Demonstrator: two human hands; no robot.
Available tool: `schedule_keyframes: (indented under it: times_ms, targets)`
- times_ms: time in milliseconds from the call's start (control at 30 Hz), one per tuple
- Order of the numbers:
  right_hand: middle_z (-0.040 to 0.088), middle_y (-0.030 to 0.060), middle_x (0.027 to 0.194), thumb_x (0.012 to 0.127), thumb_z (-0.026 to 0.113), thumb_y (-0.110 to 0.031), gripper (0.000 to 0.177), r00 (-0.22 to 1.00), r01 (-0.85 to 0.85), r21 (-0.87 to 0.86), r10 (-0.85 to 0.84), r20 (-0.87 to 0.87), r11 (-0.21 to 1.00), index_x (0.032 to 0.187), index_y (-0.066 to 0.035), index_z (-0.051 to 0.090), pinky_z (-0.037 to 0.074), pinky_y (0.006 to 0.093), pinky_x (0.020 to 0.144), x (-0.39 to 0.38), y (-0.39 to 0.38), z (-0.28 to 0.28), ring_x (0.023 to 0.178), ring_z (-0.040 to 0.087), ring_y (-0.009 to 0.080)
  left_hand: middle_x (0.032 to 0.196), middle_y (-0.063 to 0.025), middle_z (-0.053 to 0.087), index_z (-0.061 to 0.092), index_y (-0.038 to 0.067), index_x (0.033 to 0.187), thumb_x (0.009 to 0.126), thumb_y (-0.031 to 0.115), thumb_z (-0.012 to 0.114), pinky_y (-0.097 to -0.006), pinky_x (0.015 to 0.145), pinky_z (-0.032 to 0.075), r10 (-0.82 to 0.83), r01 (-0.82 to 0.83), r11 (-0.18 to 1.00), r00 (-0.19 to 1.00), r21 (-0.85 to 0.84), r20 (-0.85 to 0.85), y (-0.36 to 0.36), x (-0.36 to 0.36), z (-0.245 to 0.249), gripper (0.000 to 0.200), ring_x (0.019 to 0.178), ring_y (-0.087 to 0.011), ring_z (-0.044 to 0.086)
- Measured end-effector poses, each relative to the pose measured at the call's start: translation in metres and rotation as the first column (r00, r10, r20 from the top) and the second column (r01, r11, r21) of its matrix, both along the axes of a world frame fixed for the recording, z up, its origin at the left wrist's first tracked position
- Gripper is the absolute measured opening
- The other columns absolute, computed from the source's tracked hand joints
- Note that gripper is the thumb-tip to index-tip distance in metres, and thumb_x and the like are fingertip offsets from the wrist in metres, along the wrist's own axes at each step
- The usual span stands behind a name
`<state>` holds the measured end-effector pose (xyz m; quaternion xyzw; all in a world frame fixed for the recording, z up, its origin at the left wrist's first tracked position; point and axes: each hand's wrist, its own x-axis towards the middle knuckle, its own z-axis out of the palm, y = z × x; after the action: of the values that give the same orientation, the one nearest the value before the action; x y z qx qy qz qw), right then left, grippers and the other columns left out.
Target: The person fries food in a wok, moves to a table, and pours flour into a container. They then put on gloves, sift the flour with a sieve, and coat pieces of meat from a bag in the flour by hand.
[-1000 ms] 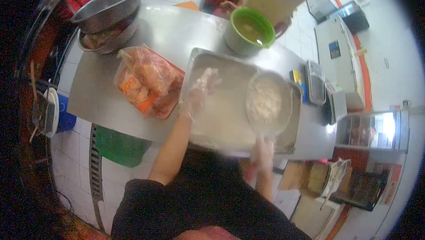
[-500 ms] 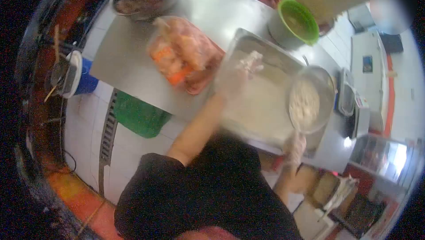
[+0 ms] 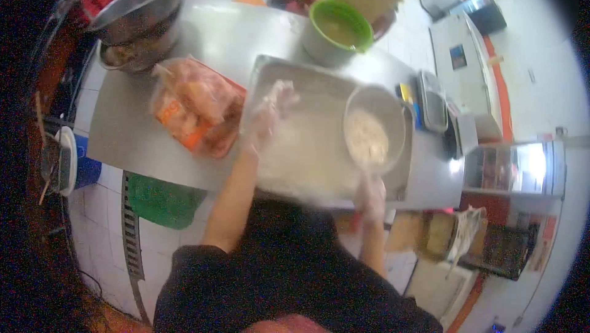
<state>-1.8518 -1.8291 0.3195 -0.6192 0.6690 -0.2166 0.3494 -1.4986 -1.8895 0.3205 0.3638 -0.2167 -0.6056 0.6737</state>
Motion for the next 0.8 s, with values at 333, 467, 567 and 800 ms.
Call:
schedule_keyframes:
  times_ms: [333, 467, 567, 800]
  targets:
    - [0.059, 0.0145, 0.085, 0.088, 0.049, -0.015, 0.016, 0.873, 0.334, 0.386, -0.436, 0.216, 0.860, 0.096, -0.003, 0.057, 0.046, 0.0361, 0.066, 0.047, 0.002, 0.032, 0.076, 0.056, 0.0270, 0.141, -0.0136, 0.033, 0.029, -0.001, 0.137, 0.098, 0.027, 0.034, -0.0317, 0.107, 0.028, 0.045, -0.051, 0.997, 0.995, -0.066, -0.083, 0.004, 0.005, -0.012, 0.048, 0.126, -0.0206, 0.039]
    - [0.044, 0.0067, 0.064, 0.079, 0.057, -0.013, 0.035, 0.883, -0.465, -0.461, 0.357, -0.304, 0.756, 0.113, -0.009, 0.052, 0.039, 0.0310, 0.046, -0.009, 0.013, 0.001, 0.058, 0.050, 0.0172, 0.127, -0.0119, 0.048, 0.042, -0.002, 0.126, 0.094, 0.025, 0.046, -0.0337, 0.094, 0.043, 0.128, -0.107, 0.991, 0.925, -0.077, 0.357, -0.002, 0.014, 0.002, 0.042, 0.111, -0.0224, 0.051]
    - [0.051, 0.0063, 0.071, 0.085, 0.056, -0.016, 0.035, 0.968, -0.095, 0.176, 0.050, 0.246, 0.980, 0.118, -0.007, 0.049, 0.042, 0.0302, 0.050, -0.013, 0.010, -0.017, 0.062, 0.051, 0.0173, 0.133, -0.0121, 0.040, 0.036, -0.003, 0.130, 0.095, 0.022, 0.044, -0.0334, 0.099, 0.037, 0.089, -0.089, 0.996, 0.973, 0.009, -0.215, 0.003, 0.003, 0.003, 0.044, 0.120, -0.0216, 0.042]
    - [0.047, 0.0034, 0.059, 0.088, 0.056, -0.027, 0.019, 0.882, 0.219, 0.437, -0.369, 0.295, 0.873, 0.093, -0.010, 0.049, 0.045, 0.0305, 0.049, 0.046, 0.017, 0.049, 0.052, 0.050, 0.0175, 0.141, -0.0128, 0.032, 0.027, -0.004, 0.136, 0.095, 0.021, 0.040, -0.0368, 0.109, 0.028, -0.022, 0.023, 1.000, 0.996, 0.016, -0.085, -0.004, 0.012, -0.015, 0.050, 0.131, -0.0223, 0.031]
